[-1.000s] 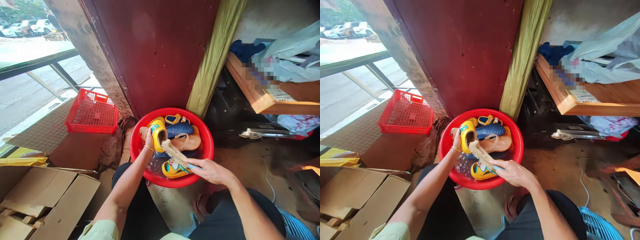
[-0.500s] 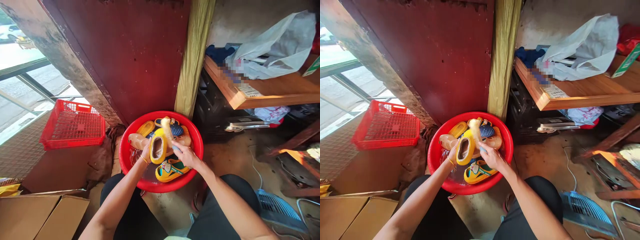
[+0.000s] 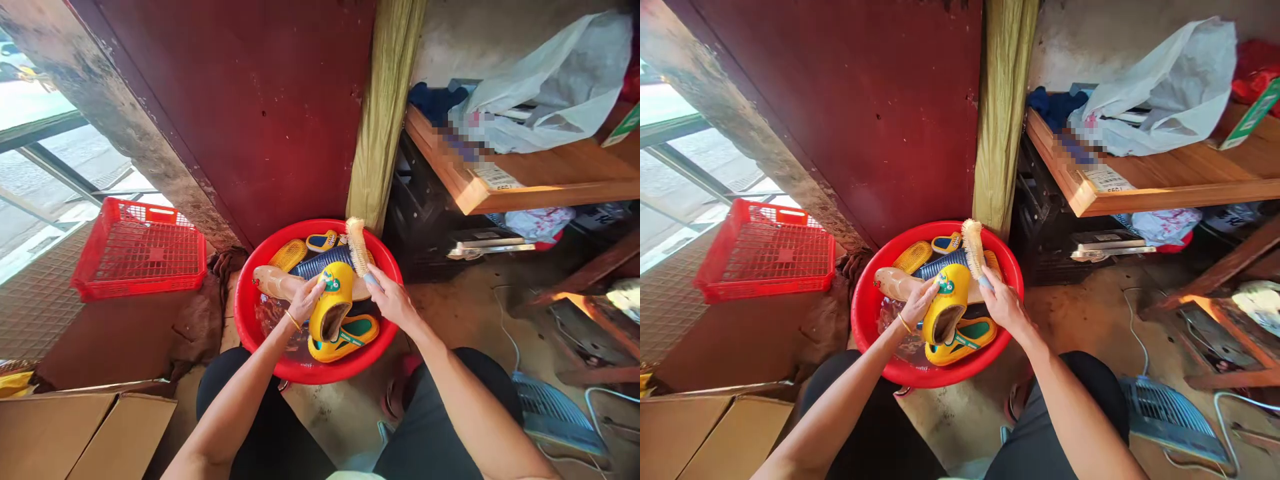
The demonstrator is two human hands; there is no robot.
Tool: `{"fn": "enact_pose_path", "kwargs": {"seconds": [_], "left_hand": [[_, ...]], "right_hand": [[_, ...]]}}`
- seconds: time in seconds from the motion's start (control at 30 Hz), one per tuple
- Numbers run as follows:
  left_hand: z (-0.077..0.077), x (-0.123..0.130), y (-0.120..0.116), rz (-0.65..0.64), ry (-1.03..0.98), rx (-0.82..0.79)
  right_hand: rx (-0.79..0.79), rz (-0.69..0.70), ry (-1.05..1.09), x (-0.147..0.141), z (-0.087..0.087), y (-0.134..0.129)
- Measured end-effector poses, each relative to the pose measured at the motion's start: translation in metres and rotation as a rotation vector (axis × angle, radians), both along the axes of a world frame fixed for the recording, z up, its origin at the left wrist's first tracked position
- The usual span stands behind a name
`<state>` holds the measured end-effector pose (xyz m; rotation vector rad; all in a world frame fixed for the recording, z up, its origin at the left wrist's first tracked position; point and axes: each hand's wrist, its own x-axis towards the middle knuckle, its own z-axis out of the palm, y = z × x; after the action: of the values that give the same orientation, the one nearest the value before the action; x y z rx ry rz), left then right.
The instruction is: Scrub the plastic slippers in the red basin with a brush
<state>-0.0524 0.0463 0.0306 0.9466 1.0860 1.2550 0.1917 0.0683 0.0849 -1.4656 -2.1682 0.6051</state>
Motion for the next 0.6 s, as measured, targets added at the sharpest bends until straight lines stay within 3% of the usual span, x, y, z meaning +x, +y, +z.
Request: {"fn": "enact_pose_path", "kwargs": {"seconds": [0.2,0.3,0.43,0.5,0.6], "left_hand": [[0.01,-0.008,0.016,-0.403,0.205,0.117],[0.004,-0.01,0.033,-0.508,0.461,0.203],[-0.016,0.0,0.042,-0.322,0.891,0.28],[-0.023,0.002,0.044,-0.23,1.011,0.292],[-0.02,-0.013,0.055,-0.081,1.099,0.28]], "right_hand": [[0.144,0.158,-0.069,-0.004,0.015,-0.019],[0.134,0.16,-0.183,-0.002,0.017,-0.02],[0.015,0.202,-0.393,-0.003,0.008,-0.018],[-0.037,0.191,-0.458,-0.007,0.001,-0.017],[-0.086,0.198,-0.457,-0.011,-0.006,-0.014]]}}
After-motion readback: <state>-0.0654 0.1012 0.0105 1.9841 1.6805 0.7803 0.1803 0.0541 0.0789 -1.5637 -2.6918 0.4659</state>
